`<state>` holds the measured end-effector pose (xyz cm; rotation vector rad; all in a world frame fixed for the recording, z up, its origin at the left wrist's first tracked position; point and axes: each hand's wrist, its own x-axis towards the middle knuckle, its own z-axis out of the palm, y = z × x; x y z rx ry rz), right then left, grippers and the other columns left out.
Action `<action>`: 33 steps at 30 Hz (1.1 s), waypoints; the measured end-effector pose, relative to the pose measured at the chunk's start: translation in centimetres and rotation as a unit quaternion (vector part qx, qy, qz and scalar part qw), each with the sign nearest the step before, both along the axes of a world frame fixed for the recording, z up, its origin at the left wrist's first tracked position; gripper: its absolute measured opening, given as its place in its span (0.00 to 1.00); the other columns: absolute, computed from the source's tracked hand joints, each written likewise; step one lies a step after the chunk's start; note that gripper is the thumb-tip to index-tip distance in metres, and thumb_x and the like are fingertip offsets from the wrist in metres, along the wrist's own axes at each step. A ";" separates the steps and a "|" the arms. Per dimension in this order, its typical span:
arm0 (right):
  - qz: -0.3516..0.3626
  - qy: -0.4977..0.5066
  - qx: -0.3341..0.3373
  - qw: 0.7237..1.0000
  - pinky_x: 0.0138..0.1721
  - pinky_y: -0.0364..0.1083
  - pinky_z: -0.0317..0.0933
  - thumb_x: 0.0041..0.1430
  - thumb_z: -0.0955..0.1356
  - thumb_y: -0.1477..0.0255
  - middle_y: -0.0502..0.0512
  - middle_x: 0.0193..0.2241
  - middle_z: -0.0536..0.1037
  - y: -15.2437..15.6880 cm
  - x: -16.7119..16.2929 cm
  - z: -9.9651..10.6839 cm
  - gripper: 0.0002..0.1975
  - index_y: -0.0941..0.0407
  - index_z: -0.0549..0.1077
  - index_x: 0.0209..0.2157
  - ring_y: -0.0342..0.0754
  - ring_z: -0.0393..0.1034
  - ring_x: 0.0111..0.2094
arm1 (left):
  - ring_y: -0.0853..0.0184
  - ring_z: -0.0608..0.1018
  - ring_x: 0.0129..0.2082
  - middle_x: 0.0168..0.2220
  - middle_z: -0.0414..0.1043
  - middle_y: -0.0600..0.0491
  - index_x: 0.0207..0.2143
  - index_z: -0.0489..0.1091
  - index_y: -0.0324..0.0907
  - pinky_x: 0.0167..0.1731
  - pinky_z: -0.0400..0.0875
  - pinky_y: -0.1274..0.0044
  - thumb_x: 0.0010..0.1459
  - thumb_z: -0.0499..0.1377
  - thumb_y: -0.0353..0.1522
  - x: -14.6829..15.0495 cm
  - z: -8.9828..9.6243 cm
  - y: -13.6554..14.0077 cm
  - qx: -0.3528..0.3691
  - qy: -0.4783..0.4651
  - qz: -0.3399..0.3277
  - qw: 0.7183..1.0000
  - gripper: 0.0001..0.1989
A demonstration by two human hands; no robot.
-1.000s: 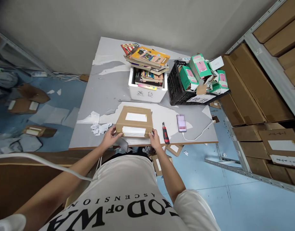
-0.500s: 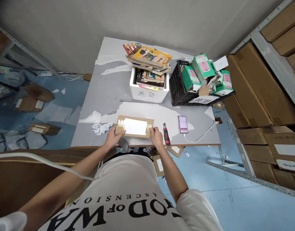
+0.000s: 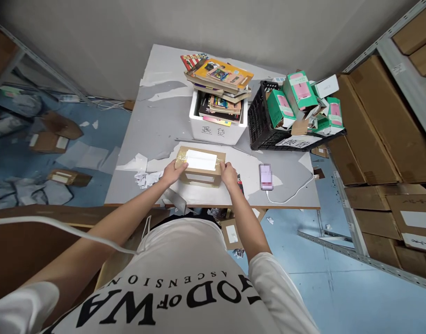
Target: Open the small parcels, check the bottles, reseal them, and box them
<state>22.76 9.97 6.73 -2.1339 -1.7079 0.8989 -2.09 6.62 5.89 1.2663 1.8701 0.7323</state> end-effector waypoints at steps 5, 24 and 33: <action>0.031 -0.034 -0.014 0.999 0.39 0.49 0.58 0.65 0.54 0.53 0.62 0.33 0.76 -0.9 0.6 0.4 0.23 0.56 0.67 0.36 0.56 0.69 0.38 | 0.54 0.75 0.44 0.45 0.75 0.44 0.49 0.69 0.39 0.44 0.69 0.68 0.52 0.57 0.52 0.0 -0.5 -1.1 -0.003 0.010 -0.004 1.000 0.30; 0.050 -0.028 -0.120 0.991 0.35 0.45 0.59 0.65 0.53 0.54 0.58 0.35 0.76 -10.4 0.9 -2.3 0.22 0.55 0.64 0.44 0.52 0.71 0.36 | 0.49 0.68 0.55 0.54 0.65 0.37 0.59 0.57 0.36 0.52 0.64 0.60 0.52 0.61 0.45 0.5 -4.8 -9.7 0.050 0.102 -0.024 0.993 0.37; 0.025 -0.007 -0.103 0.994 0.43 0.47 0.62 0.65 0.52 0.55 0.58 0.39 0.76 -8.8 4.6 -4.5 0.23 0.55 0.67 0.45 0.51 0.71 0.41 | 0.59 0.72 0.51 0.46 0.72 0.45 0.48 0.70 0.44 0.51 0.67 0.63 0.63 0.52 0.30 1.3 -5.4 -9.5 0.325 0.204 -0.336 0.860 0.13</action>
